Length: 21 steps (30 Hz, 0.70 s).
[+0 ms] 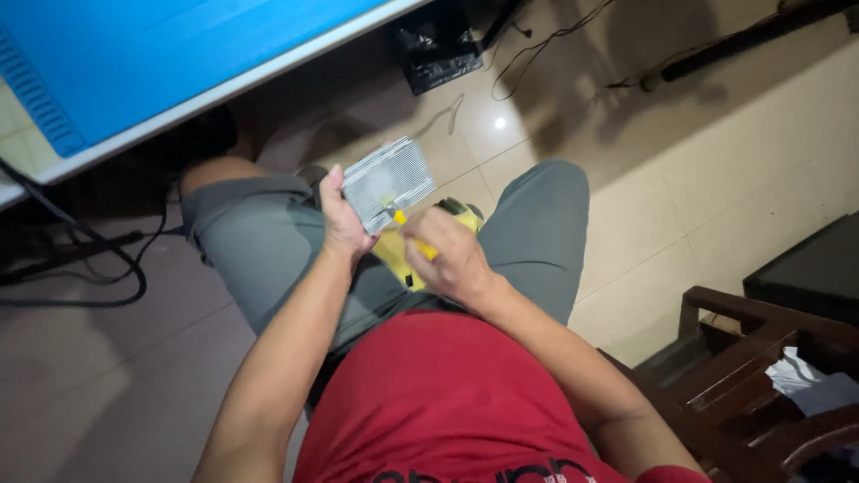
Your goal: Cleaning a computer GPU heatsink by brushing the fins and using an electric air blower to remove dust.
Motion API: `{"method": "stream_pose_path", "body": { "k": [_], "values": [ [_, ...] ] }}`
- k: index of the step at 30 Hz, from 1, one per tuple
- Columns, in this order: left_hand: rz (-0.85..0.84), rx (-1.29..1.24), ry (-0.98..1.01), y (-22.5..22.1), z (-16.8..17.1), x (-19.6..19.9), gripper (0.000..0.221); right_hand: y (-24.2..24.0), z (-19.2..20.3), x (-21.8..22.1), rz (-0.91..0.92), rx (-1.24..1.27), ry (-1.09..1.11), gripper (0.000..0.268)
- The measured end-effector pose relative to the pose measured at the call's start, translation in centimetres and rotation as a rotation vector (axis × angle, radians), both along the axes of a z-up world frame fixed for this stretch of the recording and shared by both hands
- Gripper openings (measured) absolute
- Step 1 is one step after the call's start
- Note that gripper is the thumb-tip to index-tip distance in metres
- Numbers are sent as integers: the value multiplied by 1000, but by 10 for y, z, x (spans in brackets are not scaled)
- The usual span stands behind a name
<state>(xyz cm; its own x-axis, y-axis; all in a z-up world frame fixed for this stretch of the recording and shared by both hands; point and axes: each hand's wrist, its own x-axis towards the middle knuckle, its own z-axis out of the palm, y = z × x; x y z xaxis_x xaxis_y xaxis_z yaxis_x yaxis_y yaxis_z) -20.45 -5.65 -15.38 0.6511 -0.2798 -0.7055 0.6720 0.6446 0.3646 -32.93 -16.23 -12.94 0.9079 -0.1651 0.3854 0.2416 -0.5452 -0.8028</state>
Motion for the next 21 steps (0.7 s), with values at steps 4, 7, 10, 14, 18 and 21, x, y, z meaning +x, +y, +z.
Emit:
{"method": "stream_pose_path", "body": {
  "k": [4,7,10,14,18,21],
  "values": [
    [42,-56,9,-5,4,3,58,-10,-3,8,-150,-114,-76,14],
    [-17,-89,3,-11,0,-1,58,-9,13,17,-65,-145,-82,15],
    [-35,-99,-5,-3,-4,-6,62,-25,6,22,-123,-119,-149,18],
    [-77,-114,34,0,2,-9,58,-20,20,16,-176,-42,-102,13],
    [-77,-155,17,4,5,-3,65,-68,-5,7,-306,-90,-81,16],
    [-61,-121,-1,2,-2,0,61,-68,21,13,-276,-127,-101,11]
  ]
}}
